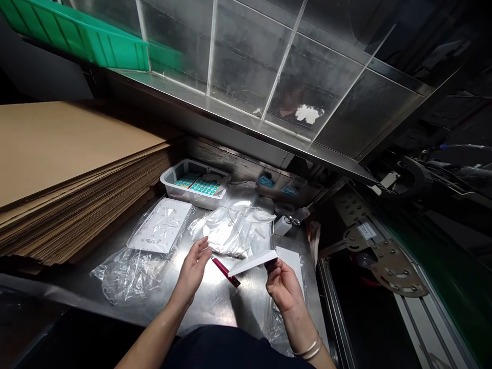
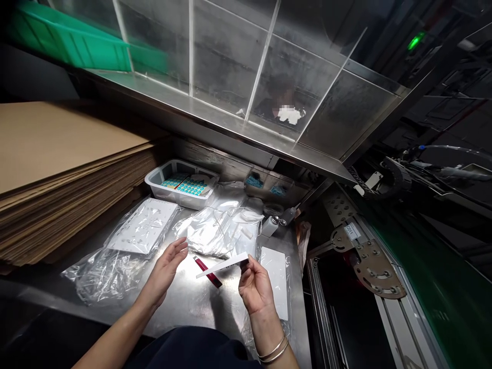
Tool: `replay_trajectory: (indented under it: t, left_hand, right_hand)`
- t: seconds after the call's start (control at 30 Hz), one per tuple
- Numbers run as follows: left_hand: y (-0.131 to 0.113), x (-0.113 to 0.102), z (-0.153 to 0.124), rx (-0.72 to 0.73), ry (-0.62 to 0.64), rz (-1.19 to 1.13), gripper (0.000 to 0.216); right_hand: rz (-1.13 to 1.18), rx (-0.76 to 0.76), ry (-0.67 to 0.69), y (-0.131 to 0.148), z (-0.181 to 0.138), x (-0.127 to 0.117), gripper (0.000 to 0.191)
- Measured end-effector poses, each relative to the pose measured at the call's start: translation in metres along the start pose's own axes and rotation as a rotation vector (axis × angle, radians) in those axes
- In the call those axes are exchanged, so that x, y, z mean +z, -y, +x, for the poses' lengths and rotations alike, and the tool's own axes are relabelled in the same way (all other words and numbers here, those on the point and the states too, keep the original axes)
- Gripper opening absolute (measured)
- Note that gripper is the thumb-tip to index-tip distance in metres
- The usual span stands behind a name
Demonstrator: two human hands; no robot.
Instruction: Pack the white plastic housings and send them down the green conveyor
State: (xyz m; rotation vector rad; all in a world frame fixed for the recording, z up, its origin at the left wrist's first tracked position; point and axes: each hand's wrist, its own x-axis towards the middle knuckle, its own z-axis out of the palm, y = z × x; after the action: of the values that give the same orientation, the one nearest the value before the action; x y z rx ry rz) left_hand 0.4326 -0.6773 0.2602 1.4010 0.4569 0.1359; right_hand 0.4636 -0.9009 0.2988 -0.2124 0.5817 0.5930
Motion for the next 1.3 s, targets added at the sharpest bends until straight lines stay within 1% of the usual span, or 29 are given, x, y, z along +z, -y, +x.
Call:
replay_trajectory:
  t: [0.1,0.17,0.2,0.27,0.3,0.37,0.4,0.43,0.5,0.57,0.73,0.83,1.1,1.3]
  left_hand:
    - [-0.002,0.001,-0.003,-0.031,0.024,0.002,0.048]
    - [-0.005,0.002,-0.006,-0.076,0.043,0.008,0.048]
    - [-0.005,0.002,-0.007,-0.115,0.057,0.005,0.049]
    - [-0.004,0.005,-0.012,-0.231,0.123,-0.025,0.054]
    - [-0.002,0.007,-0.014,-0.302,0.183,-0.051,0.058]
    - [0.002,0.012,-0.019,-0.427,0.335,-0.115,0.065]
    - [0.005,0.015,-0.021,-0.458,0.403,-0.148,0.068]
    - [0.007,0.018,-0.023,-0.467,0.452,-0.175,0.069]
    - [0.011,0.021,-0.025,-0.441,0.479,-0.208,0.069]
    - [0.012,0.023,-0.025,-0.415,0.465,-0.211,0.069]
    - [0.010,0.022,-0.023,-0.408,0.438,-0.231,0.072]
    - [0.009,0.022,-0.023,-0.404,0.429,-0.249,0.069]
    - [0.012,0.021,-0.022,-0.407,0.429,-0.262,0.063]
    - [0.012,0.021,-0.020,-0.404,0.457,-0.247,0.068]
  right_hand:
    - [-0.027,-0.008,0.004,0.000,0.000,0.001,0.012]
    - [-0.073,-0.035,-0.027,-0.002,0.000,0.002,0.009]
    - [-0.117,-0.066,-0.057,-0.004,-0.001,0.003,0.008]
    - [-0.273,-0.202,-0.086,-0.012,-0.002,0.002,0.010]
    - [-0.386,-0.299,-0.063,-0.018,-0.003,0.001,0.012]
    - [-0.625,-0.481,0.046,-0.030,-0.005,0.000,0.017]
    - [-0.726,-0.538,0.108,-0.036,-0.007,-0.001,0.019]
    - [-0.804,-0.562,0.155,-0.041,-0.008,-0.001,0.021]
    - [-0.900,-0.561,0.196,-0.047,-0.011,-0.002,0.024]
    - [-0.952,-0.547,0.218,-0.050,-0.012,-0.002,0.025]
    - [-1.018,-0.531,0.263,-0.051,-0.012,-0.005,0.026]
    - [-1.051,-0.526,0.294,-0.052,-0.011,-0.006,0.025]
    - [-1.040,-0.535,0.306,-0.055,-0.008,-0.008,0.027]
    - [-1.039,-0.532,0.331,-0.051,-0.004,-0.006,0.027]
